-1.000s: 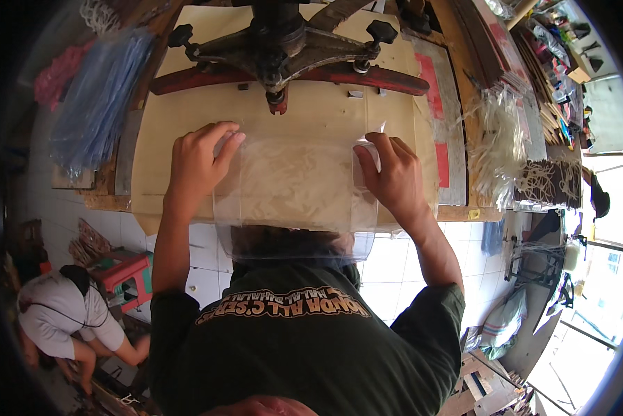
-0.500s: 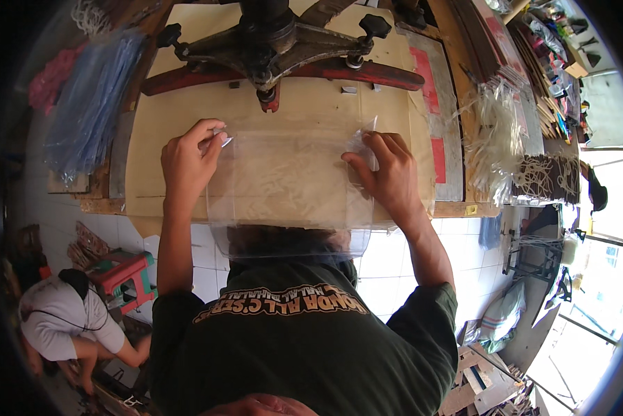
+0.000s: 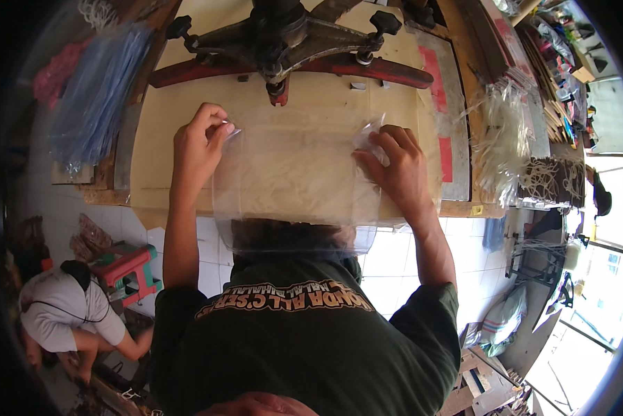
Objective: The person aligns a clear plastic sheet on a heat press machine and uses the press to seal the edge of the material.
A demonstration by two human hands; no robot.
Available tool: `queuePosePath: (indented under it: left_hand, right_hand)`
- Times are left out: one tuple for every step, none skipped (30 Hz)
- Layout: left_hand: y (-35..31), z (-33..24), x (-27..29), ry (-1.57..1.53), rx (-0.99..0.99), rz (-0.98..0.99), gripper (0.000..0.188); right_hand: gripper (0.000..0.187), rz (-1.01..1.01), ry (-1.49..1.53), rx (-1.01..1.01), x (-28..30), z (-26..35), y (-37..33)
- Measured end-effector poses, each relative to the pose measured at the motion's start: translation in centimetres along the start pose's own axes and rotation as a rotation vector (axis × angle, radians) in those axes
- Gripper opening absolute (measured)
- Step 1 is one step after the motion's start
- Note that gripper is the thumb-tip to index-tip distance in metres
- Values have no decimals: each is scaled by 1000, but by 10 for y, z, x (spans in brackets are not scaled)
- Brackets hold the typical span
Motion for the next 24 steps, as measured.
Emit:
queuePosePath:
  left_hand:
    - [1,3,-1,-12,1,10,16]
    - [2,6,-1,-25,1,21,17]
    - [5,6,-2,-30,-21,23,17]
    - [7,6,-2,-36,-42,24,17]
    - [7,6,-2,-42,-63,24,18]
    - [3,11,-3,-44,-41,38,18]
    - [4,13,-2,-44,-35,43,18]
    - [6,13,-1,-44,-28,49,18]
    - [8,11,2,-42,-41,37,18]
    - [7,9,3,-37,-46,30,18]
    - [6,7,5,-32,-50,23,18]
    - [6,8,6,-40,-46,23,18]
    - [7,8,6,-51,-45,24,18]
    - [8,9,6,-62,-43,25,18]
    - [7,10,7,-66,-44,17,17]
    - [8,12,7,-72,-48,12,17]
    - [8,13,8,-78,-52,7,17]
    - [9,14,8,-71,-20,7,17]
    - [7,16,8,-65,14,6,17]
    - [6,18,8,-59,49,5,17]
    - [6,20,9,-58,42,-5,18]
    - [5,22,8,-59,38,-15,18]
    - [4,24,9,-60,34,-25,18]
    - [4,23,8,-67,29,-18,18]
  right_hand:
    - [32,-7,6,3,-1,0,0]
    - [32,-13,12,6,-2,-1,0]
    - [31,-20,18,9,-3,0,-1]
    - [30,-18,17,1,-4,0,-1]
    - [29,-15,17,-7,-3,0,0]
    - [28,-12,16,-14,-4,0,0]
    - [27,-17,15,-10,-4,0,1]
    - [26,-22,14,-6,-3,2,0]
    - [25,-26,13,-3,-2,2,0]
    - [25,-24,16,-10,-2,3,0]
    - [24,-22,19,-17,-1,4,1]
    - [23,-20,22,-24,-2,4,1]
    - [23,-23,25,-23,-2,3,1]
    - [23,-26,28,-22,-2,2,1]
    - [23,-29,30,-21,-2,2,1]
    - [23,-27,34,-27,-2,1,1]
    - [23,-26,37,-33,-2,1,1]
    - [23,-25,41,-40,-2,0,1]
    - [23,-23,43,-44,-2,0,1]
    - [23,-21,46,-47,-3,0,1]
    - [23,-20,49,-52,-3,0,2]
    - [23,-21,51,-57,-3,0,2]
    - [23,-22,53,-62,-3,0,2]
    - [23,-23,55,-67,-3,1,2]
Point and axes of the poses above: each hand's wrist, its own y-axis towards the middle knuckle, its own x-axis out of the back of the hand, z = x × y, the point moved 8 cm from there along y, towards the middle knuckle, and after that the axes turned 12 degrees about -y, right-handed, at the moved point
